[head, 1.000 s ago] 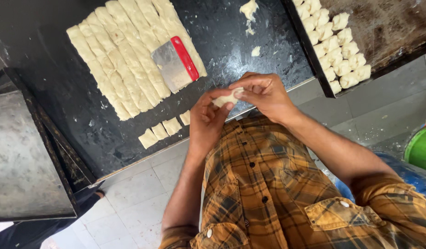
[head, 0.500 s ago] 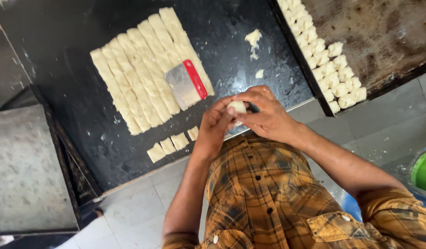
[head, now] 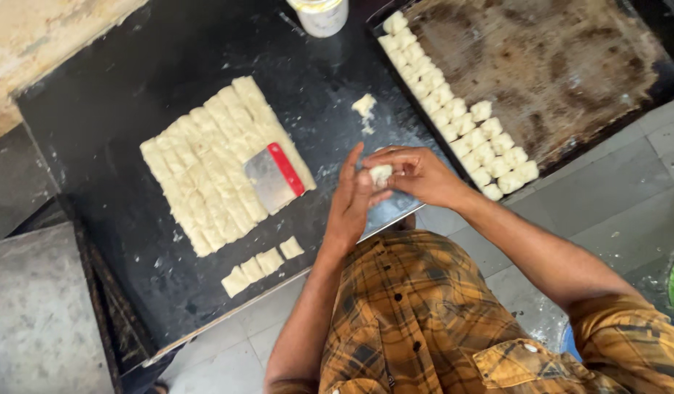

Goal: The person shapes dough pieces into round rolls and places them onto a metal baking tray. The person also uses a bench scraper to cut strips of dough from a larger rolled-out sheet.

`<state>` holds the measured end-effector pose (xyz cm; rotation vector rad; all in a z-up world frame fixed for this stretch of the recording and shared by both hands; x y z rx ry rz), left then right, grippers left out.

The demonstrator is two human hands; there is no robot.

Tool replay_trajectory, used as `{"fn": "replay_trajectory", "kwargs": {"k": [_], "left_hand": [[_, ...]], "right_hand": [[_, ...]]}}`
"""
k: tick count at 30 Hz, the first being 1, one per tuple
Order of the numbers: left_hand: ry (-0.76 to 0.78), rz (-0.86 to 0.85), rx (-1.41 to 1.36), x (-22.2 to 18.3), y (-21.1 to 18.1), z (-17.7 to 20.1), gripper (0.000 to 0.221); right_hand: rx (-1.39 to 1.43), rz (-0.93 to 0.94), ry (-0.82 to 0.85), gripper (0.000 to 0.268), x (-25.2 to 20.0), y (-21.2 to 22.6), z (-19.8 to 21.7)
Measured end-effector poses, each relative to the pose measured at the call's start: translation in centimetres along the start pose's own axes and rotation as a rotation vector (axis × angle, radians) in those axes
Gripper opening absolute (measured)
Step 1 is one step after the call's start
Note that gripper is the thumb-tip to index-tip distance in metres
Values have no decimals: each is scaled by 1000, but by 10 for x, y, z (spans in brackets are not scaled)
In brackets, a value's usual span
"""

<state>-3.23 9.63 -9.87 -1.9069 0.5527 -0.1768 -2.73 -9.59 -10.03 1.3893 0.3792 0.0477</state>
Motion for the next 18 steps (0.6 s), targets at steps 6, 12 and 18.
{"fn": "replay_trajectory", "kwargs": {"k": [6,12,18], "left_hand": [[-45,126,44,13,28,-23,94],[-167,142,93,-2,50,-9,66],[-272,142,3,-42,76,6,42]], "right_hand": [[-91,253,-244,29,25,-50,134],[-322,66,-304,23,43,-151,230],[-757,350,-286,66,23,-118,212]]}}
Point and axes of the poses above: each hand's wrist, its own x-axis towards the middle knuckle, its own z-axis out of the back of the hand, y = z × x, the point moved 1 cm from there along x, towards the middle knuckle
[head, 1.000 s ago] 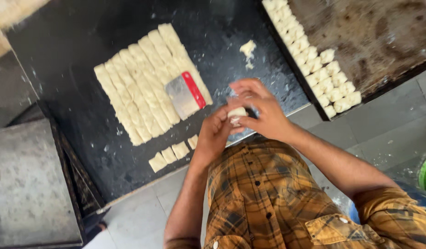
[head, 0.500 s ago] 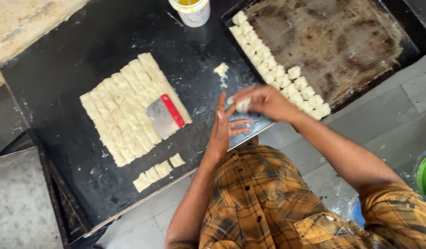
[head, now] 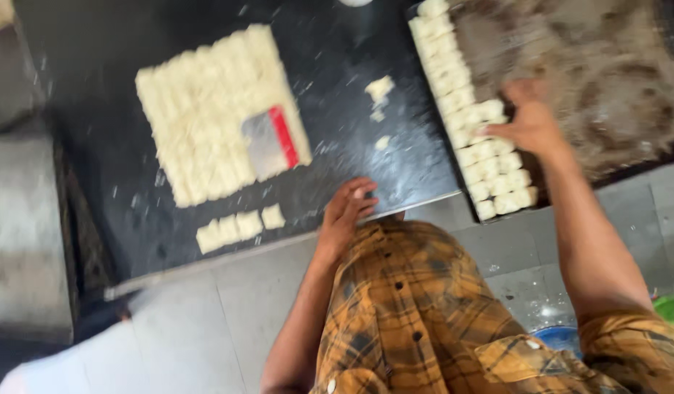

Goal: The person shapes dough pieces into round rolls and places them onto a metal baking tray. The person also uses a bench scraper to cut strips of dough from a larger rolled-out sheet.

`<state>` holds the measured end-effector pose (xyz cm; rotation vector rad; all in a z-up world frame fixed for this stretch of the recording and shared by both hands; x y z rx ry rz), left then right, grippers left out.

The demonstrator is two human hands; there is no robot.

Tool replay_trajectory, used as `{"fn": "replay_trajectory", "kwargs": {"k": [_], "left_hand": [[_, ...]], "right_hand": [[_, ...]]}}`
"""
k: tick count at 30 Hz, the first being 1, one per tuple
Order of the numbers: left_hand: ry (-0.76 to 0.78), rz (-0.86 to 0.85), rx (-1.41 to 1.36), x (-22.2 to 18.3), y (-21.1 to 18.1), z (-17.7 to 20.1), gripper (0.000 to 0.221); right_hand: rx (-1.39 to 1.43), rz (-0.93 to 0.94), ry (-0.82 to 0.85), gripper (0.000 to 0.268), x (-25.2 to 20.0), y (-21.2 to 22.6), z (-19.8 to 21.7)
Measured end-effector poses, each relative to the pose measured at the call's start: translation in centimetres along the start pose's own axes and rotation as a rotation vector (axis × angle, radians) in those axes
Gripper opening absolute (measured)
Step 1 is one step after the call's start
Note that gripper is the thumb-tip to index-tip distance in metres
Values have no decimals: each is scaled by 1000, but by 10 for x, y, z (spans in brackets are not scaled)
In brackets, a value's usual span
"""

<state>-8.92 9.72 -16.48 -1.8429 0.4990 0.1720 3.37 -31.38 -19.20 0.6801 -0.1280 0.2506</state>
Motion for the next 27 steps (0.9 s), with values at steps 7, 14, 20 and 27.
{"fn": "replay_trajectory", "kwargs": {"k": [7,14,20,27], "left_hand": [[-286,-121,-246,-52,9,37,37],[-904,-374,-442,-121,12,125,38],[-755,-243,-255,-104,18,129,34],[-392,-118,-369,-28,-3,80,31]], "right_hand": [[643,50,307,22,24,180,-107],[121,523,319,23,3,329,-291],[465,137,650,32,-3,340,-271],[950,-168,611,64,18,289,-178]]}}
Point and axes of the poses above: each hand's wrist, its own x-axis towards the middle knuckle, its own z-axis out of the back of the hand, y = z × x, the point moved 1 cm from there along x, towards the middle knuckle
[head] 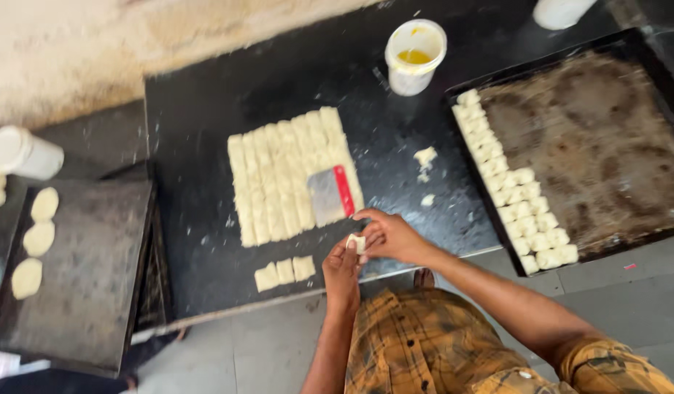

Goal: The person shapes dough pieces into round rolls and places them onto a metal baking tray. The person also uses a bench scraper to cut strips of dough from a larger rolled-out sheet.

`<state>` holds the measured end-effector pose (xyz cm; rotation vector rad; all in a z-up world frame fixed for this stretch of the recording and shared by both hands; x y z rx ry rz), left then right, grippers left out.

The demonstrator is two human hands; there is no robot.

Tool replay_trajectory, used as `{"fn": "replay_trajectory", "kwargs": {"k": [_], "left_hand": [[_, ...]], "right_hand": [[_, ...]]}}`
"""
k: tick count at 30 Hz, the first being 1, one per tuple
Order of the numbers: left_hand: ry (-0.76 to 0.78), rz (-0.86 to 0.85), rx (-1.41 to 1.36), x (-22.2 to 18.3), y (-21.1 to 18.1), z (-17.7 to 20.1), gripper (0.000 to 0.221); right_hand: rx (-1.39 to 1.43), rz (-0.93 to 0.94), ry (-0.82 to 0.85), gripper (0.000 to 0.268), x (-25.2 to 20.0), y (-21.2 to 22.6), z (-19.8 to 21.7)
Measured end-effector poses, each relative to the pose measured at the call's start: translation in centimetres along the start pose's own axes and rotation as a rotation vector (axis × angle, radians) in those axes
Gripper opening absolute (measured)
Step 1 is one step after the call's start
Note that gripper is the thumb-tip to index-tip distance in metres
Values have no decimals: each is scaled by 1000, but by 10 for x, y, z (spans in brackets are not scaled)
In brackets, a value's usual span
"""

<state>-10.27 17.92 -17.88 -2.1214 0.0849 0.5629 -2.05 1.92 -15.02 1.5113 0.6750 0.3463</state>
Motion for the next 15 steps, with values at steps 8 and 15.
{"fn": "replay_trajectory", "kwargs": {"k": [8,15], "left_hand": [[60,-171,290,60,24,-41,32],[113,-73,47,81,19,-61,37]], "right_hand": [[-1106,223,-871,28,33,-30,173],[-495,160,-592,18,55,-54,184]]}}
Point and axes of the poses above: each hand's wrist, its own x-axis towards the middle knuckle, its own z-axis out of the back of the hand, y = z × x, the point moved 1 cm from there along x, towards the middle knuckle
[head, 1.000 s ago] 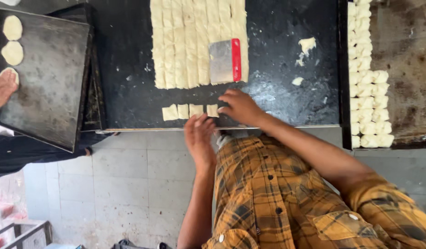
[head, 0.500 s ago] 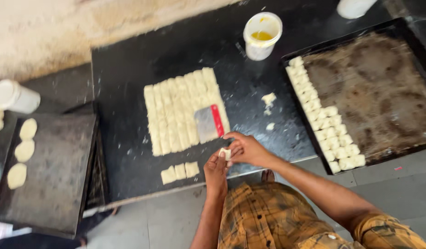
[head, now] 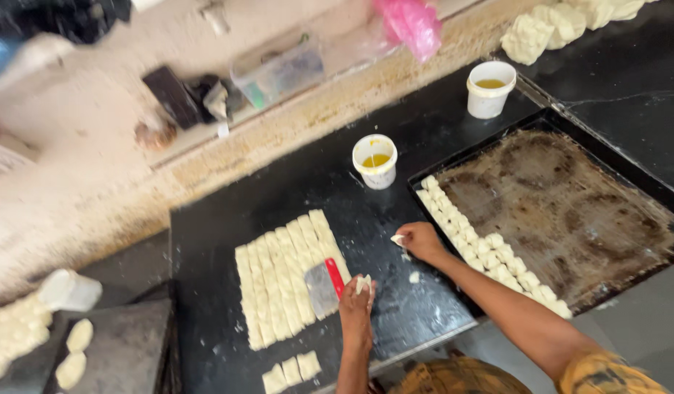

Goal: The person shapes dough pieces into round rolls and places them onto a metal baking tray. The person also uses a bench scraper to cut strips of dough from a larger rolled-out sheet.

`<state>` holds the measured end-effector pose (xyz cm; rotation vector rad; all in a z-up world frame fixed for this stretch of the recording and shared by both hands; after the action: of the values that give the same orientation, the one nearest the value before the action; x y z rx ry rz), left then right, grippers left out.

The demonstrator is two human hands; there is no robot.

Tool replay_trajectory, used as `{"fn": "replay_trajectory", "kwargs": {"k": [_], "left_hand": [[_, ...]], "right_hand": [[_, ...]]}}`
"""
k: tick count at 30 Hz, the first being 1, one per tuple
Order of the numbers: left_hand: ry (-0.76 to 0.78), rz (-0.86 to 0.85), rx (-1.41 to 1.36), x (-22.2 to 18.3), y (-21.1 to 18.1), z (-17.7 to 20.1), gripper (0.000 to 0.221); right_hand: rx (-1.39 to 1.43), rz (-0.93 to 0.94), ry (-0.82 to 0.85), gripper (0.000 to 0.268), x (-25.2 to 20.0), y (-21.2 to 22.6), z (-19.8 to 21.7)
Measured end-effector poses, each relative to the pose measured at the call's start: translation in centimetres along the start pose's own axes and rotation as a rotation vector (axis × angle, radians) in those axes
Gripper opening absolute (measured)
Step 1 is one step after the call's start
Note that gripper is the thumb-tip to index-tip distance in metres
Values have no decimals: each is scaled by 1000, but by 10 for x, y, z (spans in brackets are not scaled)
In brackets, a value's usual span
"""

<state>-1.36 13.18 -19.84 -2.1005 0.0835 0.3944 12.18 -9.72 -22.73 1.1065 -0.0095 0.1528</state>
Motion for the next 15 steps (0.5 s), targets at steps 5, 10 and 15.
{"fn": "replay_trajectory", "kwargs": {"k": [5,10,15], "left_hand": [[67,-106,133,19,-58,-32,37],[175,-294,419,22,-102,-64,35],[403,-91,192,-7,-129,-71,41]], "right_hand": [[677,-90,153,32,-8,86,36],[184,428,-101,26,-58,186,30],[-147,692,-218,27,-68,236,29]]}}
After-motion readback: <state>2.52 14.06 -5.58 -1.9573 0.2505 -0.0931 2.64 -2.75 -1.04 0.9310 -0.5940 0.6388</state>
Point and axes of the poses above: each hand's wrist, its own x-axis towards the middle knuckle, its own z-axis out of the back of the hand, y = z × x, the point moved 1 cm from there along x, towards the middle knuckle
